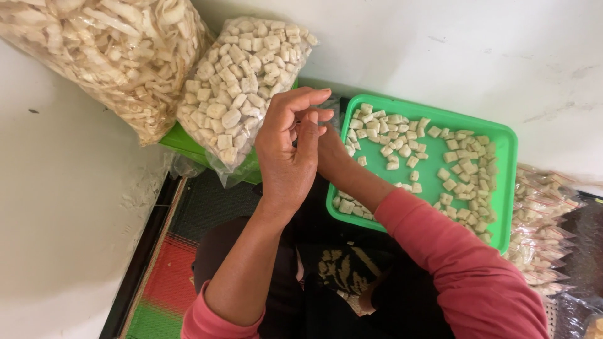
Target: The person sits on the floor and packs small white food cubes from a green tray into small clear plastic bags. They open each bag, fill it with the cubes, and place the filled bags aside.
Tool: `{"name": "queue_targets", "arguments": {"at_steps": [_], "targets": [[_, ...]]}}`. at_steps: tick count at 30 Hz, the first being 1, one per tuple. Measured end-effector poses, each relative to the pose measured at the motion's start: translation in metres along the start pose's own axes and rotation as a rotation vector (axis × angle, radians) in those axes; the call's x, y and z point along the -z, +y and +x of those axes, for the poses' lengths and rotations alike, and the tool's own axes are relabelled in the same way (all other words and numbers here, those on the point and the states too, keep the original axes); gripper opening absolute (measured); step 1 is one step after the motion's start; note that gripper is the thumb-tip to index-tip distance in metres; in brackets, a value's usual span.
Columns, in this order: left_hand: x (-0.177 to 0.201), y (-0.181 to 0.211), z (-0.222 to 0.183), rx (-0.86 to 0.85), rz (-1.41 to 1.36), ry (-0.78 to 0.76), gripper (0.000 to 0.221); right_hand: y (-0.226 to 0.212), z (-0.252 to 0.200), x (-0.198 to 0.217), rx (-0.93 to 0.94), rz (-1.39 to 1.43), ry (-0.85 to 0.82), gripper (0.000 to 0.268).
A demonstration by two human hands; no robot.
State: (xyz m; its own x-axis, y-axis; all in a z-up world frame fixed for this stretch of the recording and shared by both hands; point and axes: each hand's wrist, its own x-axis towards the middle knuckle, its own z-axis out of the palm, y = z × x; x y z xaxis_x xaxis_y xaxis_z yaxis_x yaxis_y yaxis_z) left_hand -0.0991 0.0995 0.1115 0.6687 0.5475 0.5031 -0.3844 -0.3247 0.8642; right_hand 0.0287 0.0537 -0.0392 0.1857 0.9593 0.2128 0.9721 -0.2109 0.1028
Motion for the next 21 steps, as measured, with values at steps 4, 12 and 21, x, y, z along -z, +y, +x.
{"name": "queue_targets", "arguments": {"at_steps": [4, 12, 21], "targets": [[0.002, -0.009, 0.002, 0.002, 0.021, -0.037, 0.028, 0.015, -0.004, -0.009, -0.002, -0.007, -0.014, 0.021], [-0.008, -0.043, -0.005, -0.063, 0.592, -0.375, 0.074, 0.081, -0.057, 0.105, -0.118, 0.337, -0.11, 0.009], [-0.071, -0.045, -0.027, 0.328, 0.274, -1.047, 0.054, 0.056, -0.149, 0.208, -0.355, 0.553, -0.249, 0.009]]}}
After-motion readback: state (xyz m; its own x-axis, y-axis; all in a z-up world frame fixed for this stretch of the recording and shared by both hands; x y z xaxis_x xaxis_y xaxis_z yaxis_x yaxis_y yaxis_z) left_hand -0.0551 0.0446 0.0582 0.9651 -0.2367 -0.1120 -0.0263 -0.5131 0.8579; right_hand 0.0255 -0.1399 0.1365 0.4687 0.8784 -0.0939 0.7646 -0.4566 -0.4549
